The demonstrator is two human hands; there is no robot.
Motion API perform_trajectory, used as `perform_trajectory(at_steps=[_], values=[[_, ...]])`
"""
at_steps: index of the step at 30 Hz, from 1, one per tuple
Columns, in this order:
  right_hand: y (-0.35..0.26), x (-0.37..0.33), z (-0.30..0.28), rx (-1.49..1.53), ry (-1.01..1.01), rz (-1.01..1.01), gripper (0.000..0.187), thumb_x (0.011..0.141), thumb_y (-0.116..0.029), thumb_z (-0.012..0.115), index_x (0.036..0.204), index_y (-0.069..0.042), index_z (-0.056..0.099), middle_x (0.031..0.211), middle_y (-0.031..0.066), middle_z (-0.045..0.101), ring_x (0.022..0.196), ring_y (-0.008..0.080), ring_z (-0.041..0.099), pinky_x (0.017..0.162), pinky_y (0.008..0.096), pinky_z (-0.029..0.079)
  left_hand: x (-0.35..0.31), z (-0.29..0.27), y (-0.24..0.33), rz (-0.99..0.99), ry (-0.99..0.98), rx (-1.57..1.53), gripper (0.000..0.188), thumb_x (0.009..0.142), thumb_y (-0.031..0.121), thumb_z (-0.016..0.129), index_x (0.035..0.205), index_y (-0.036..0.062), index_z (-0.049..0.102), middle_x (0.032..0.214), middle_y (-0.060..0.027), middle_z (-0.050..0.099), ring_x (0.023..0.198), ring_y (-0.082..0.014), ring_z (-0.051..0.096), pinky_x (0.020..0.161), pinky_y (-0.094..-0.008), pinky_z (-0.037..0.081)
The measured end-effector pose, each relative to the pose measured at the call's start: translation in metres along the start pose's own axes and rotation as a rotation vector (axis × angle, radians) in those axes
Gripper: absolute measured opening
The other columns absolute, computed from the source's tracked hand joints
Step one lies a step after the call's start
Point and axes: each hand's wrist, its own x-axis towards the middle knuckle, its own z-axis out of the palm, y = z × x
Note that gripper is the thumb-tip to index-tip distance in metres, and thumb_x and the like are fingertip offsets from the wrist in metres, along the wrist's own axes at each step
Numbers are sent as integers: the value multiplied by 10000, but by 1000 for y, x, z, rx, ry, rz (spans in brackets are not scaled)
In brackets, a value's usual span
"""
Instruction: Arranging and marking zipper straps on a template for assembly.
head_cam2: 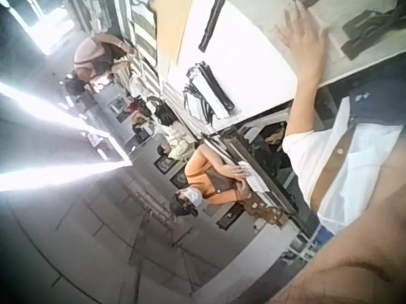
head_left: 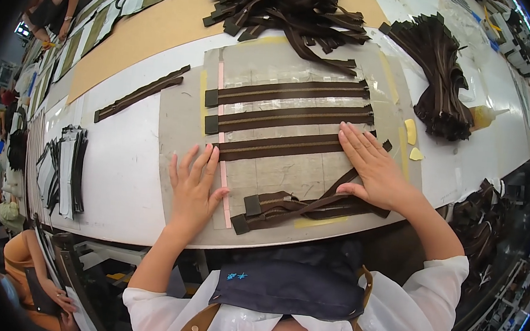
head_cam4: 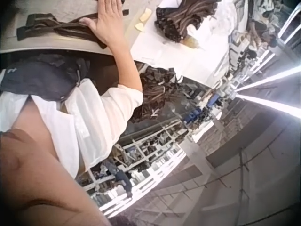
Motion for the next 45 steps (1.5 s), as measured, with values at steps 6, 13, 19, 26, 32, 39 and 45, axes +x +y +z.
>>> perform_trajectory(at_steps=[6,13,19,26,32,39,45], values=[[-18,-2,-13,219,207,-112,653,844,-271,797,1397,-45,534,1497,147,473,1407,351,417,1190,483,310,-5,-2,8,-38,6,-63,784,903,414,705,1536,48,421,1584,-120,403,1474,-373,319,1248,-591,118],[-49,18,10,339,197,-316,174,884,-111,743,1039,-75,672,996,49,666,1028,262,598,985,403,418,-8,-12,47,142,43,-307,407,843,270,797,1187,122,638,1178,-96,544,1175,-341,481,1137,-524,281],[-63,32,23,320,137,-331,191,902,-90,714,1084,-75,656,949,65,629,952,275,597,905,392,422,2,-13,58,141,2,-366,416,791,223,837,1149,124,650,1119,-75,557,1125,-301,498,1041,-466,335],[-75,24,29,371,180,-326,254,894,-153,735,1110,-60,640,963,77,617,935,286,604,860,391,434,4,-20,54,105,-136,-590,325,877,149,796,1149,77,634,1075,-84,612,875,-223,595,954,-380,436],[-81,30,23,338,485,-460,362,803,-141,803,1121,-64,649,911,71,618,857,270,613,776,385,475,19,-61,67,-214,-286,-1545,198,1013,85,645,1192,1,641,1161,-43,680,974,-86,611,867,-244,473],[-91,12,5,665,454,-368,423,765,-69,833,1144,-66,645,839,88,650,738,295,654,646,395,517,32,-85,84,327,-46,-1197,467,816,-8,794,1268,37,688,1047,-85,661,926,-246,646,849,-314,506],[-95,13,-2,848,517,-394,318,791,-59,833,1053,-68,653,897,95,682,749,290,673,648,373,524,33,-81,76,407,344,-823,412,656,-114,723,1032,50,770,885,-67,637,819,-242,618,713,-361,490]])
